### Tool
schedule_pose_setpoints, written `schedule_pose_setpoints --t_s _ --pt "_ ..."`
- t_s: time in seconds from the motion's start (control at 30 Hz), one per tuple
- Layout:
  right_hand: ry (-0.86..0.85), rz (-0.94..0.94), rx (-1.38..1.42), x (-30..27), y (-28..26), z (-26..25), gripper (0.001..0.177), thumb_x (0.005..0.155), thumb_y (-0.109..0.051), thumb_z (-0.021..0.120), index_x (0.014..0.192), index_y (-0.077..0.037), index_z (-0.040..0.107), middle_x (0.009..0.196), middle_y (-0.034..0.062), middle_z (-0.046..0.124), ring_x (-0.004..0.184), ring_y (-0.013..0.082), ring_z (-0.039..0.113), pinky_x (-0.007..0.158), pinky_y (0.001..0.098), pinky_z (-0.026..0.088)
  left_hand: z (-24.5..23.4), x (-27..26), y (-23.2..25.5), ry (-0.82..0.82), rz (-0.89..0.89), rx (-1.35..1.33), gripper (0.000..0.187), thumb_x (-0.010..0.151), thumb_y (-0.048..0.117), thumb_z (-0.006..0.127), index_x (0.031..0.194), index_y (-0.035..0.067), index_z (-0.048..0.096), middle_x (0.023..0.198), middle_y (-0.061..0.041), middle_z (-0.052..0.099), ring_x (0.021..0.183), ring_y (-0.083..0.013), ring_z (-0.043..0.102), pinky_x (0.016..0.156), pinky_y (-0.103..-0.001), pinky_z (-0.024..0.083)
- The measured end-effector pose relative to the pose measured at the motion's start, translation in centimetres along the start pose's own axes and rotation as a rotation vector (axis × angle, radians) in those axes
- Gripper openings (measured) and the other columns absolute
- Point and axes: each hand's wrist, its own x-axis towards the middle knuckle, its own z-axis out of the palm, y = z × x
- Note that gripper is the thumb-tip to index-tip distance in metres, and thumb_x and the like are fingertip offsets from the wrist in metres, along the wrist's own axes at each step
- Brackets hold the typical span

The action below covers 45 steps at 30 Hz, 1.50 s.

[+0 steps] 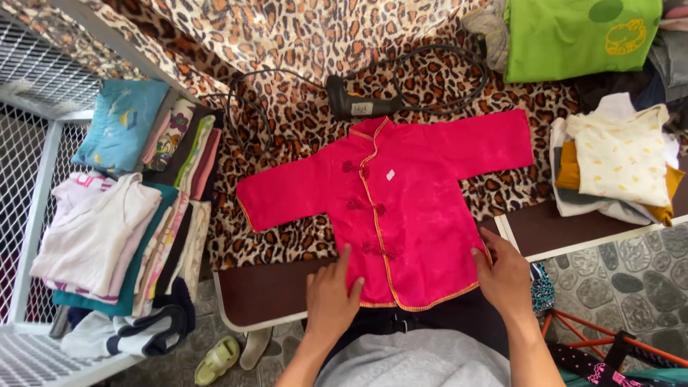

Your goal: The person folds a pair of blue shorts and a pink top before placing a pink pouch into a wire storage rack.

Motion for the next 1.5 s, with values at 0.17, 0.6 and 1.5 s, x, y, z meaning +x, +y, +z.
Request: schedule_pose_setpoints --t_s 0.17,0.6,1.5 --pt "-0.167 0.228 0.001 -0.2 -3.6 -3.0 0.049 0.089 -0.027 0.068 0.137 -0.019 0.067 0.092 0.0028 0.075 0.083 0.0217 0.07 0.085 0.0351 0.05 -0.7 -1.6 -1.4 0.073 0.008 -0.116 0.044 0.091 0.025 0.059 0.134 0.017 0.067 0.087 -0.004 0.069 0.089 -0.0297 0.057 0.077 -0.047 0.04" --pt "0.044 -0.903 0.014 6.9 -12.4 8.9 0.018 0.089 -0.02 0.073 0.106 -0.022 0.078 0.102 -0.0008 0.072 0.105 0.0247 0.069 0.082 0.0402 0.054 -0.5 9.4 0.5 0.491 0.396 0.005 0.032 0.095 0.017 0.066 0.126 0.01 0.071 0.131 -0.013 0.067 0.131 -0.0352 0.057 0.107 -0.048 0.046" --pt "0.049 -0.751 -0.109 13.3 -14.3 14.6 0.021 0.087 -0.025 0.074 0.107 -0.028 0.078 0.1 -0.0042 0.065 0.1 0.022 0.062 0.082 0.0402 0.047 -1.3 21.0 -2.3 0.239 0.085 -0.327 0.015 0.093 0.023 0.066 0.101 0.016 0.077 0.099 -0.006 0.067 0.097 -0.0297 0.061 0.085 -0.043 0.044"
